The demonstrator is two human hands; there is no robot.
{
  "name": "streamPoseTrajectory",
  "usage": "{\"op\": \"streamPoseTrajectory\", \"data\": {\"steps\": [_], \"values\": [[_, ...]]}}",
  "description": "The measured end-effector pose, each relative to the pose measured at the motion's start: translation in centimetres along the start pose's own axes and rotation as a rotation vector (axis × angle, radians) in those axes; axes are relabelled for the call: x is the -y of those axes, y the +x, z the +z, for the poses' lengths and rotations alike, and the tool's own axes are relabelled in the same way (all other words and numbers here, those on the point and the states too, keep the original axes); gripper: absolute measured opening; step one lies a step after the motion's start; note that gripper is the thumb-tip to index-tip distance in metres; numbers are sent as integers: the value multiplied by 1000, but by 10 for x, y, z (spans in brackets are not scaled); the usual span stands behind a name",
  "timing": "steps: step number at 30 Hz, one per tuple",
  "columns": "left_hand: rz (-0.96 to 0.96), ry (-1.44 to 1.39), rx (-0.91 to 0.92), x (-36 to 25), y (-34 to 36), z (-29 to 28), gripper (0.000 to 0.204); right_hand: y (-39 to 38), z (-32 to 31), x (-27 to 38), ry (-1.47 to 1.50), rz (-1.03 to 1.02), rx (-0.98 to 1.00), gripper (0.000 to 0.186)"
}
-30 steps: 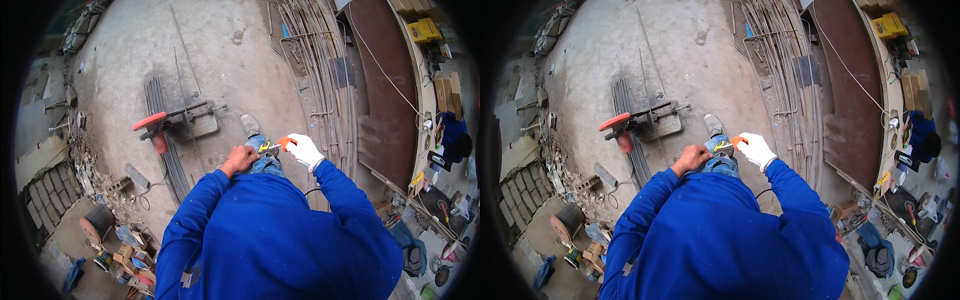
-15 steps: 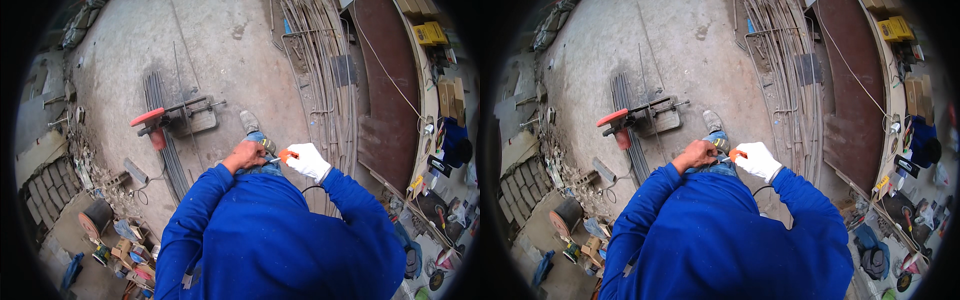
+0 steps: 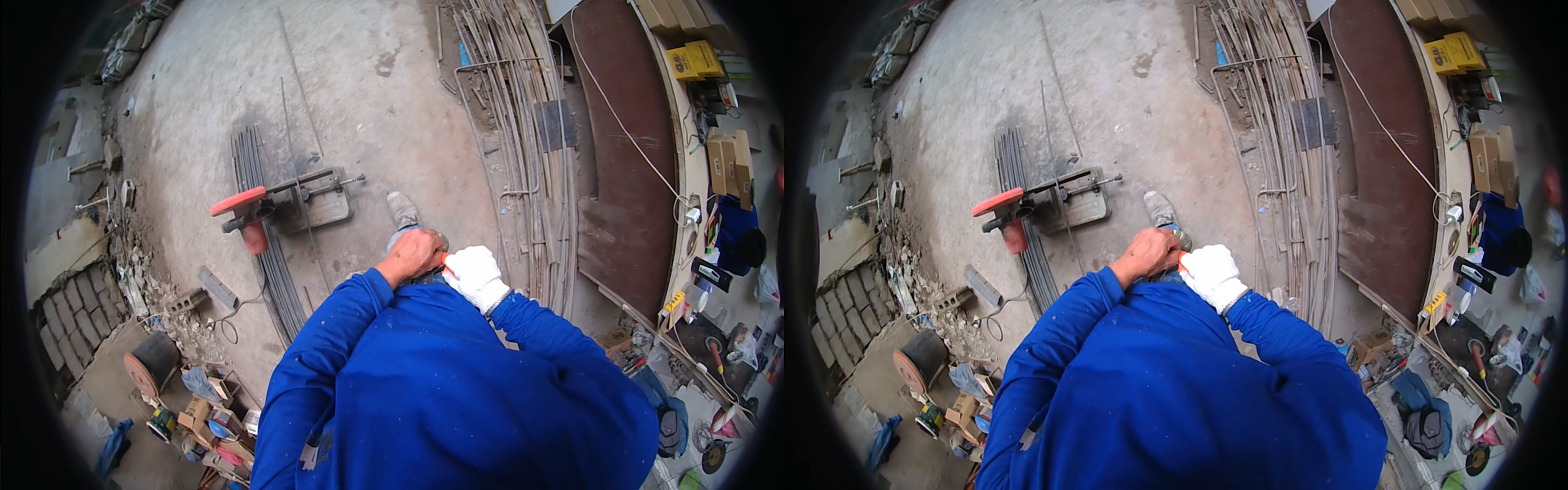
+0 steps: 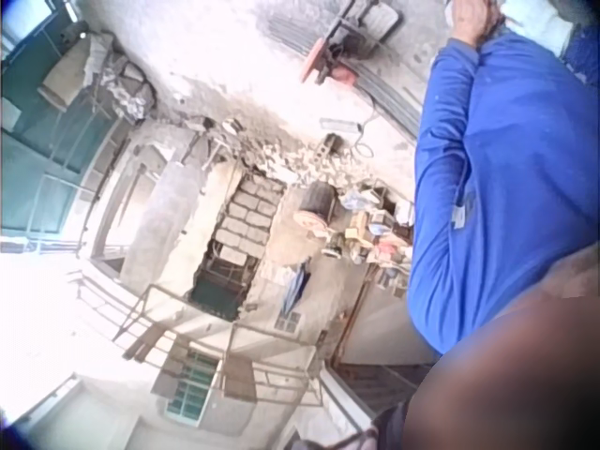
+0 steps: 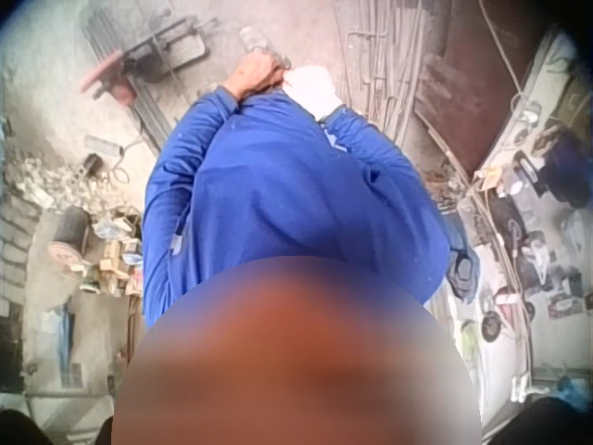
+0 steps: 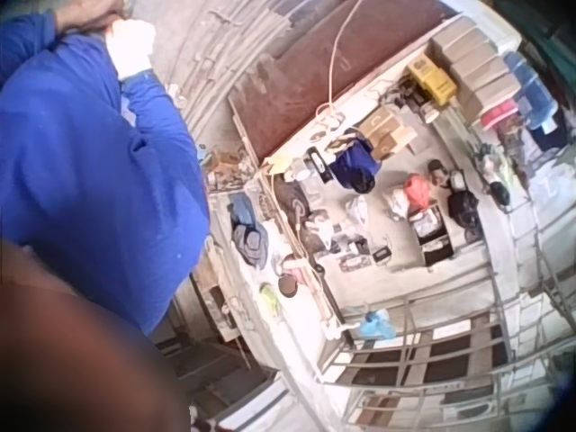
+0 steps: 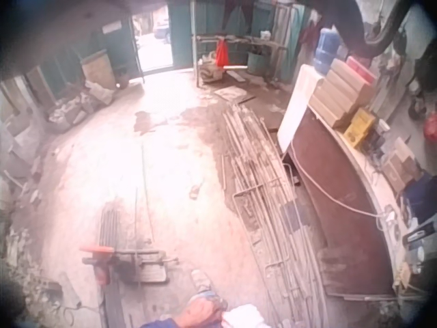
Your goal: The person measures a metal rod with a tape measure, puts on gloves, and uses a red chop saw to cut the rod. They repeat the process for additional rods, creating sparks during each cut.
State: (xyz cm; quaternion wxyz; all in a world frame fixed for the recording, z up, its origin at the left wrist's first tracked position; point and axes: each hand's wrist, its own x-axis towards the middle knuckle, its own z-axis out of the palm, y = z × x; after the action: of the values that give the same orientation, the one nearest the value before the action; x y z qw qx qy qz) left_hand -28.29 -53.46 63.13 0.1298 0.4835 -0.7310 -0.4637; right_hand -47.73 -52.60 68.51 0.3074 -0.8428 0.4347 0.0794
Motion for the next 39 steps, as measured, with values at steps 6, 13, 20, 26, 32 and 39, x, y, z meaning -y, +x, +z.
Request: {"op": "streamPoseTrajectory", "data": {"steps": [6, 13, 20, 26, 32, 39], "values": [[13, -37, 60, 5, 11, -4, 13, -6, -19, -19, 584, 228, 92, 34], [-39, -113, 82, 6, 11, 0, 12, 1, -28, -12, 650, 333, 148, 31], [-94, -217, 277, 19, 12, -4, 15, 10, -36, -2, 492, 393, 246, 31], [-392, -307, 146, 31, -1, -12, 28, 2, -55, -9, 263, 214, 212, 17], [-362, -65, 180, 39, -3, 0, 28, 11, -65, -40, 275, 80, 59, 12], [-373, 103, 315, 41, 8, 22, 24, 30, -19, -33, -117, -197, 196, 12]]}}
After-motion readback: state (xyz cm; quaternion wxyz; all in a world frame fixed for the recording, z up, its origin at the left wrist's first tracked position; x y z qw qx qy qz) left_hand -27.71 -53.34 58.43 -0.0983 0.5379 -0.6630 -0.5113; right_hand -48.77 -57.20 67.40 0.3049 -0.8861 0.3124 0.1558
